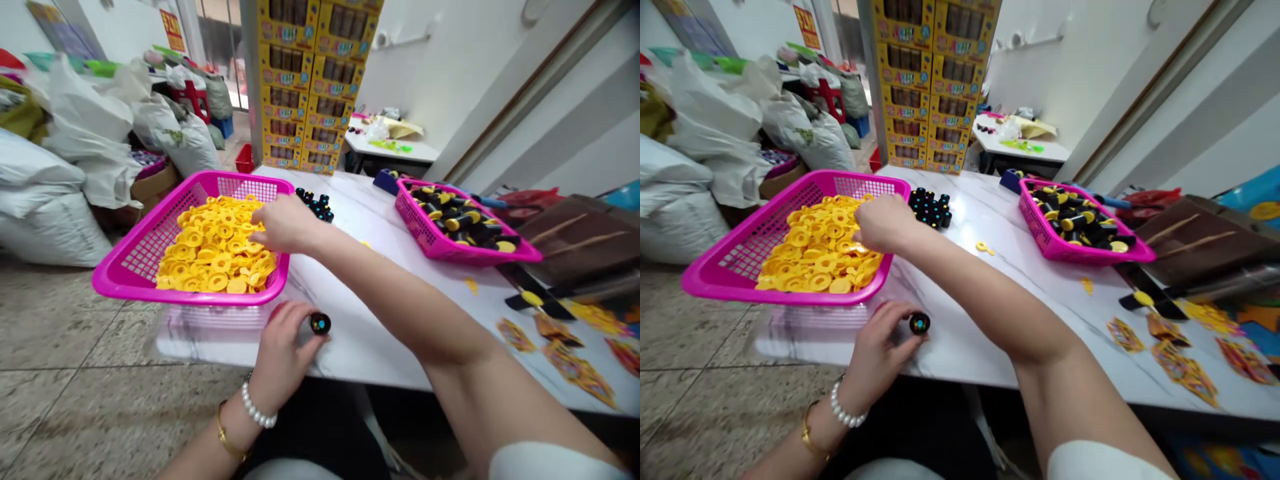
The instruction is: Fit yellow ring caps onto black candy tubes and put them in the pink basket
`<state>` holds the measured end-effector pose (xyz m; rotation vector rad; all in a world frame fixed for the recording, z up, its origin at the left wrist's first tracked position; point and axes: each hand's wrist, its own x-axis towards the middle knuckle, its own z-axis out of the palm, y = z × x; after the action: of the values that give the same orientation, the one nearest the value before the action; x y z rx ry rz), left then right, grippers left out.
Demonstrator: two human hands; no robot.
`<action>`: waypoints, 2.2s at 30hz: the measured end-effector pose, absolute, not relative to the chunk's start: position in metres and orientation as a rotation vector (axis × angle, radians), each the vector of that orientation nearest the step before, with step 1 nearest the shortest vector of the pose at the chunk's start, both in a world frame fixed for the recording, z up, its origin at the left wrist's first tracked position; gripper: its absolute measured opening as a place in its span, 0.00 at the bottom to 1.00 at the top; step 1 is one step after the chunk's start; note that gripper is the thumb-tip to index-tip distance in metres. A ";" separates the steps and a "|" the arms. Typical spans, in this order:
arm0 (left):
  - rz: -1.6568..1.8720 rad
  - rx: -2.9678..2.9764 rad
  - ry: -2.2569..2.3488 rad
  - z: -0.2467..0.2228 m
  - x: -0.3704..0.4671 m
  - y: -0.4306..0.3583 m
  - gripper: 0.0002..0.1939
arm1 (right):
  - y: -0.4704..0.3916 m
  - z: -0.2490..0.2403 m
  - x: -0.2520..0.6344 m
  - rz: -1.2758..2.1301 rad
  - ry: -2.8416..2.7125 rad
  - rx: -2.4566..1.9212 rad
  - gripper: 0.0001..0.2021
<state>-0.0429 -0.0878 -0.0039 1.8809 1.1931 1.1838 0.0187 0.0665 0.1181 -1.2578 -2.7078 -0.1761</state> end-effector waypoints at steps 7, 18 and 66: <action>0.947 1.967 1.300 -0.006 -0.038 -0.087 0.12 | 0.064 0.088 0.135 -0.081 -2.054 -1.391 0.11; 0.950 2.003 1.298 -0.003 -0.038 -0.088 0.12 | -0.047 -0.004 0.215 -0.013 -2.348 -1.450 0.22; 1.064 2.292 1.076 -0.019 -0.045 -0.078 0.13 | -0.107 0.029 0.143 1.371 -1.258 -1.250 0.15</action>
<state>-0.0453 -0.0785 -0.0193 2.2920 1.0756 1.0637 0.1434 -0.1075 0.0290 -1.2503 -1.2577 1.3711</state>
